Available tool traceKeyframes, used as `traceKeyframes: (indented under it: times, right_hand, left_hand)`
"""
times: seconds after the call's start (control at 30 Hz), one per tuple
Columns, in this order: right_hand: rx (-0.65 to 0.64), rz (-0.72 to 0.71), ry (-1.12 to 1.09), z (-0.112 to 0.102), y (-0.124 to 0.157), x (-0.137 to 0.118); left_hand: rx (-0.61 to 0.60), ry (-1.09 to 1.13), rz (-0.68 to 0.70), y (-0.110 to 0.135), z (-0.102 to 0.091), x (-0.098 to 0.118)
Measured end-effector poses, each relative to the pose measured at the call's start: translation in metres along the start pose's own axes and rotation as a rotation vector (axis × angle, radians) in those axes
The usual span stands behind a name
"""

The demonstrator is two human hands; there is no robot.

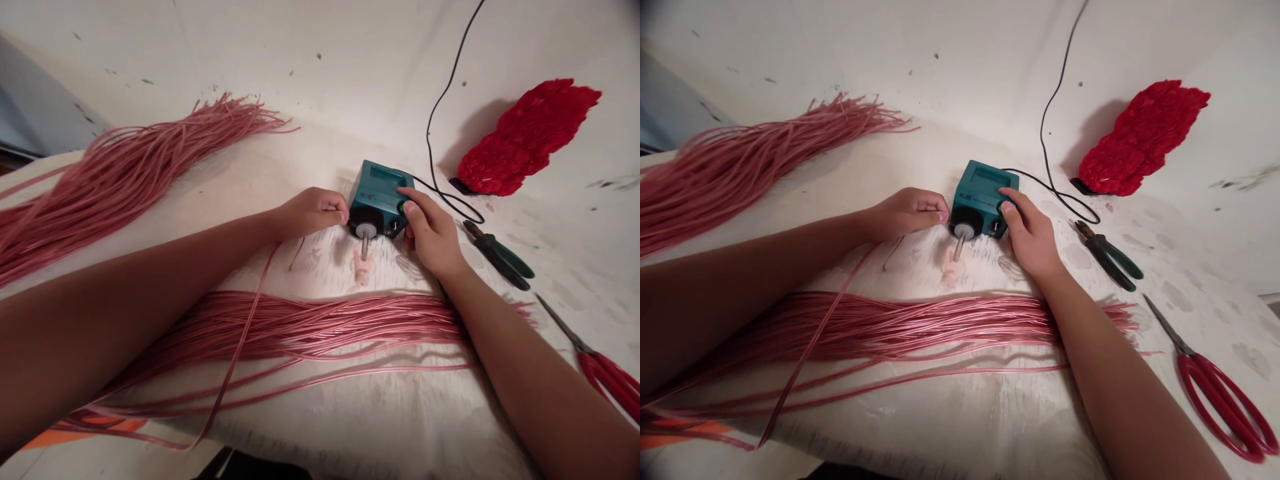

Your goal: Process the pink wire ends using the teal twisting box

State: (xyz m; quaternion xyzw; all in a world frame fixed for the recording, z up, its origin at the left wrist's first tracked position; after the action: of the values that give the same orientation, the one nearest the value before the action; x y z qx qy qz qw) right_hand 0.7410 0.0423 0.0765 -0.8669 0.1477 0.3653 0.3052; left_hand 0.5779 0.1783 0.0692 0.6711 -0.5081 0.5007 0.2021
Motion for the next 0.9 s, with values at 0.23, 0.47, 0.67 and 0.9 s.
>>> traceKeyframes:
  times: [0.23, 0.47, 0.67, 0.9]
  right_hand:
    - [-0.005, 0.014, -0.023, 0.0003, 0.0001, 0.0018]
    - [-0.007, -0.004, 0.003, -0.0003, 0.0009, -0.0011]
    - [-0.016, 0.013, -0.024, 0.0009, 0.0011, 0.0010]
    - [-0.025, 0.029, -0.050, 0.0015, 0.0013, 0.0009]
  left_hand:
    - [-0.013, 0.017, 0.006, -0.0007, 0.0005, -0.0004]
    - [-0.011, 0.002, 0.003, -0.0008, 0.0002, 0.0009]
    - [-0.013, 0.003, 0.006, -0.0008, -0.0001, 0.0005]
    - [-0.021, 0.005, 0.021, -0.0007, 0.0003, 0.0005]
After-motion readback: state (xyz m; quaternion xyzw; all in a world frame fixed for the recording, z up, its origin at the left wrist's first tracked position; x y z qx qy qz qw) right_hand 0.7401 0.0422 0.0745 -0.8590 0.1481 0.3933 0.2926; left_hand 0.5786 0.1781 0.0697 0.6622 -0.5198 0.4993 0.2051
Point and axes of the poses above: each hand's wrist, its own y-axis away from the middle knuckle, its own z-axis out of the palm, x = y × z, the point moved 8 cm from there along -y, towards the middle knuckle, and after that the axes turned 2 degrees about x, right-handed, at the moved point
